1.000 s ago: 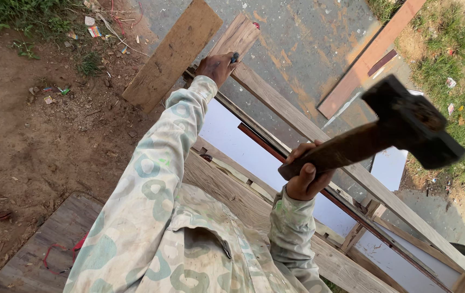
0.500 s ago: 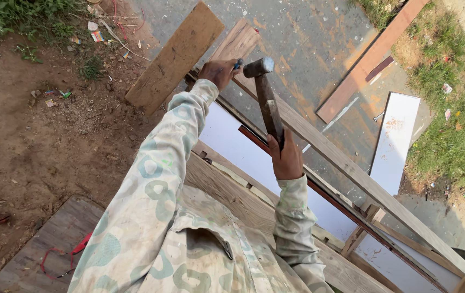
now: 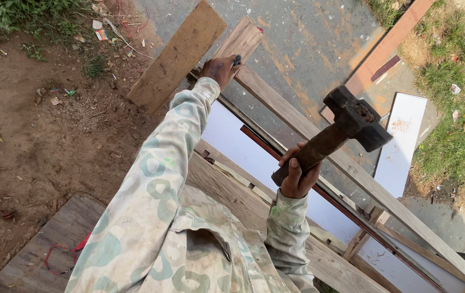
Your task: The person hammers nails into a wooden frame laid on the ground, holding each nail in place with one hand while striking it with a hammer in the other. They reposition along the frame, drive several nails one at a time, and at the end set the hammer down near a work board with other tools.
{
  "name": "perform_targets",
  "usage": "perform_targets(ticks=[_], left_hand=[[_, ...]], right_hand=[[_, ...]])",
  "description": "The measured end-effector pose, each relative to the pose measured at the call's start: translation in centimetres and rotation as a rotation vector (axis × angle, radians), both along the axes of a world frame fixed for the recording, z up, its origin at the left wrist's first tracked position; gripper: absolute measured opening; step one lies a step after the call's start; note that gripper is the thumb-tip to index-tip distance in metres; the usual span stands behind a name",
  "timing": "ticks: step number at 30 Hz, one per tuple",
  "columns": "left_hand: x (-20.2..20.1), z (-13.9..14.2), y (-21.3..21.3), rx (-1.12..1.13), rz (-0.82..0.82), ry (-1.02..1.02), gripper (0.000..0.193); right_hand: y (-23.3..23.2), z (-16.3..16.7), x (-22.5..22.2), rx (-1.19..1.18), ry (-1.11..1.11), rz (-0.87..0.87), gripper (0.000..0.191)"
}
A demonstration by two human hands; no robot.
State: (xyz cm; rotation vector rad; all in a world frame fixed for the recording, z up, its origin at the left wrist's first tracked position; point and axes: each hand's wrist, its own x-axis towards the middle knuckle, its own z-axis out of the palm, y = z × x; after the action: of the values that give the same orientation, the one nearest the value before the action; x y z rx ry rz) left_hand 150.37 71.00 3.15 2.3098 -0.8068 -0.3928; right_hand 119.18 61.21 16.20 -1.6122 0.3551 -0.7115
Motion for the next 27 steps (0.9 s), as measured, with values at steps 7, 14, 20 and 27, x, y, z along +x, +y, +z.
perform_targets(ticks=[7, 14, 20, 27], left_hand=[[-0.2, 0.3, 0.1, -0.081, -0.005, -0.022, 0.026], [0.0, 0.3, 0.0, -0.063, -0.009, 0.001, 0.028], [-0.5, 0.3, -0.2, -0.102, -0.031, -0.112, 0.020], [0.1, 1.1, 0.0, -0.058, -0.034, -0.083, 0.021]], right_hand=[[0.9, 1.2, 1.2, -0.002, -0.017, -0.031, 0.038], [-1.7, 5.5, 5.0, -0.156, -0.537, -0.090, 0.047], [-1.3, 1.4, 7.6, -0.579, 0.402, 0.127, 0.040], [-2.6, 1.2, 4.1, -0.538, 0.719, 0.109, 0.042]])
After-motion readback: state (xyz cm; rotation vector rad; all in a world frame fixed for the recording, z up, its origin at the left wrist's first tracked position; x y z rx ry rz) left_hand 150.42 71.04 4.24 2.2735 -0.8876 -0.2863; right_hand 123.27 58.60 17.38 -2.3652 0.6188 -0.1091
